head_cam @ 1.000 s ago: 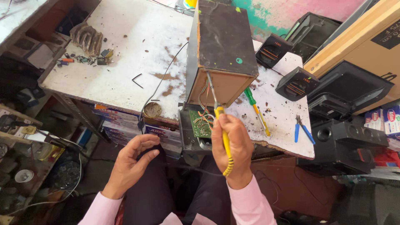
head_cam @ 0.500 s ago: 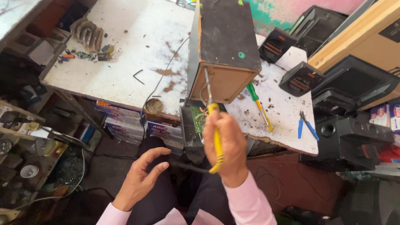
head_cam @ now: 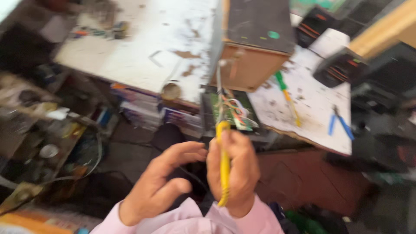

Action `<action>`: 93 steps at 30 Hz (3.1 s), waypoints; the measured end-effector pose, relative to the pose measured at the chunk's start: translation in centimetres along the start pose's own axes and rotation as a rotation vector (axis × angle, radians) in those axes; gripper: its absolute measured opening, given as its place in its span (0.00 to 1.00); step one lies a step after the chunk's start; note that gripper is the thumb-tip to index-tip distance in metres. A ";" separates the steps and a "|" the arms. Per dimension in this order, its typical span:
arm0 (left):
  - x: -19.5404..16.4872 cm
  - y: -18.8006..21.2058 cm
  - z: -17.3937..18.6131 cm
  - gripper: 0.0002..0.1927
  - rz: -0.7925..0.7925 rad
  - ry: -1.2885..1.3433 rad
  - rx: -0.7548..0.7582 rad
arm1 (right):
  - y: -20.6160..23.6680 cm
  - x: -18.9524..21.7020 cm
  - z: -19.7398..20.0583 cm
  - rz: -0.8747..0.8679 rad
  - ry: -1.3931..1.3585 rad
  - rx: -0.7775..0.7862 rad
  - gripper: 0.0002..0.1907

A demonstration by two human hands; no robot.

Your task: The person uses a green-handled screwdriver to adjust components on a circuit board inside a black electronic device. They then use a yellow test probe to check connections on the board. Finally, they reassemble the device by placing the front panel back on and securing it.

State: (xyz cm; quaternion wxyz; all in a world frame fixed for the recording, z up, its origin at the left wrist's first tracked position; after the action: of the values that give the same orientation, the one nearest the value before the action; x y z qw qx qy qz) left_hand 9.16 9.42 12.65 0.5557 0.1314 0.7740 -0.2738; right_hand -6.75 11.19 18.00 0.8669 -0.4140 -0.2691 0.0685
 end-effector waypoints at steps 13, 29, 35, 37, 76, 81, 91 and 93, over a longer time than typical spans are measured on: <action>0.7 -4.0 18.2 0.11 -0.079 -0.644 -0.892 | 1.5 3.1 -4.8 0.189 -0.216 0.321 0.13; 3.2 -9.2 13.0 0.24 -0.168 -1.307 -0.454 | 5.0 -17.5 -1.6 -0.294 -0.253 0.106 0.29; 5.4 -11.3 0.9 0.29 -0.353 -0.876 -0.102 | 2.3 -19.1 -2.4 -0.132 -0.188 0.151 0.21; 5.7 -12.2 0.0 0.28 -0.360 -0.835 -0.122 | 1.4 -19.4 -1.8 -0.132 -0.198 0.085 0.19; 6.5 -21.2 0.5 0.38 -0.400 -0.672 -0.416 | -7.7 -23.0 -3.7 -0.316 -0.181 0.001 0.30; 8.2 -21.3 1.6 0.37 -0.240 -0.679 -0.426 | -8.7 -24.1 -4.5 -0.275 -0.420 0.268 0.28; 9.1 -21.9 2.5 0.48 -0.362 -0.556 -0.295 | -8.2 -24.6 -6.8 -0.340 -0.461 0.229 0.20; 9.5 -21.6 2.2 0.46 -0.352 -0.540 -0.354 | -7.7 -24.4 -6.7 -0.328 -0.458 0.187 0.20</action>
State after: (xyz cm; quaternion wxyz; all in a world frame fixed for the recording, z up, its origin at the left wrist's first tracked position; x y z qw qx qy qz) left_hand -3.37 -10.40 9.27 0.6983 -0.1792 0.6456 -0.2518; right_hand -24.67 -6.69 10.42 0.8176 -0.2569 -0.5134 0.0434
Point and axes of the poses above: each hand's wrist, its own y-axis away from the middle knuckle, its own z-axis out of the back of the hand, x = y × z, the point moved 5 cm from there along -y, towards the middle knuckle, and after that the axes turned 9 degrees about y, right-handed, at the moved point
